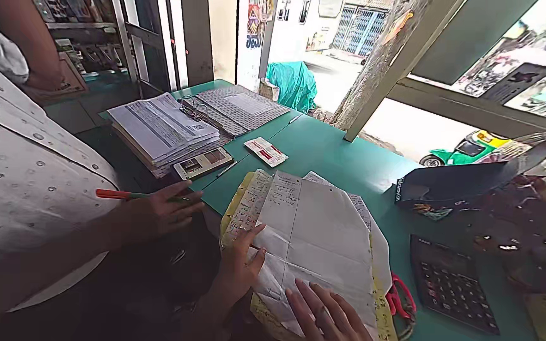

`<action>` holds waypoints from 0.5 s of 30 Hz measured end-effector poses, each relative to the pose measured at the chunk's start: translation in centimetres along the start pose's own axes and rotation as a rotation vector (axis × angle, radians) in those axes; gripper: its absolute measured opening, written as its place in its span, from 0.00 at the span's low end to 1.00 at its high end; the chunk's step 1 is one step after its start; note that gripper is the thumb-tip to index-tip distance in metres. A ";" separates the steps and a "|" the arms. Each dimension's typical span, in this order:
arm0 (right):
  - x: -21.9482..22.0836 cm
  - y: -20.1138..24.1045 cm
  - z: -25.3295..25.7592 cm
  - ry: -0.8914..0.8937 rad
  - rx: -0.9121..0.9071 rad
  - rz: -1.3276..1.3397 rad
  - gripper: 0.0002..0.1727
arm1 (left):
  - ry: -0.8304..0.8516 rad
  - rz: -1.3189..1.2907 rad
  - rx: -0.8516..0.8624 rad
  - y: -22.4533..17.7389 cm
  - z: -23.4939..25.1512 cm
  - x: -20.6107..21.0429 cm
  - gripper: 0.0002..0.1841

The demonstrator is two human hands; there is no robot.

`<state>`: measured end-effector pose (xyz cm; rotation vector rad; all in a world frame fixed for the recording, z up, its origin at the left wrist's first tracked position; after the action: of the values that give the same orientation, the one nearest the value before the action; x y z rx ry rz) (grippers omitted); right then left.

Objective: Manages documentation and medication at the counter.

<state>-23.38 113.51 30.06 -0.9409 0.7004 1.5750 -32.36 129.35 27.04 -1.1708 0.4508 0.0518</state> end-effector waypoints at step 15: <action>-8.7 -7.4 1.2 0.182 -0.087 0.010 0.15 | 0.027 0.140 0.689 -4.9 -2.1 0.8 0.24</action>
<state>-15.84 111.65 38.49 -1.1578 0.7687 1.5510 -30.98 125.43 30.36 -0.4633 0.5193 -0.0005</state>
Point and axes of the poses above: each hand's wrist, its own z-axis towards the middle knuckle, its own x-axis out of the palm, y = z × x, the point moved 10 cm from there along z, towards the middle knuckle, and after that the axes turned 9 degrees about -y, right-handed, at the moved point
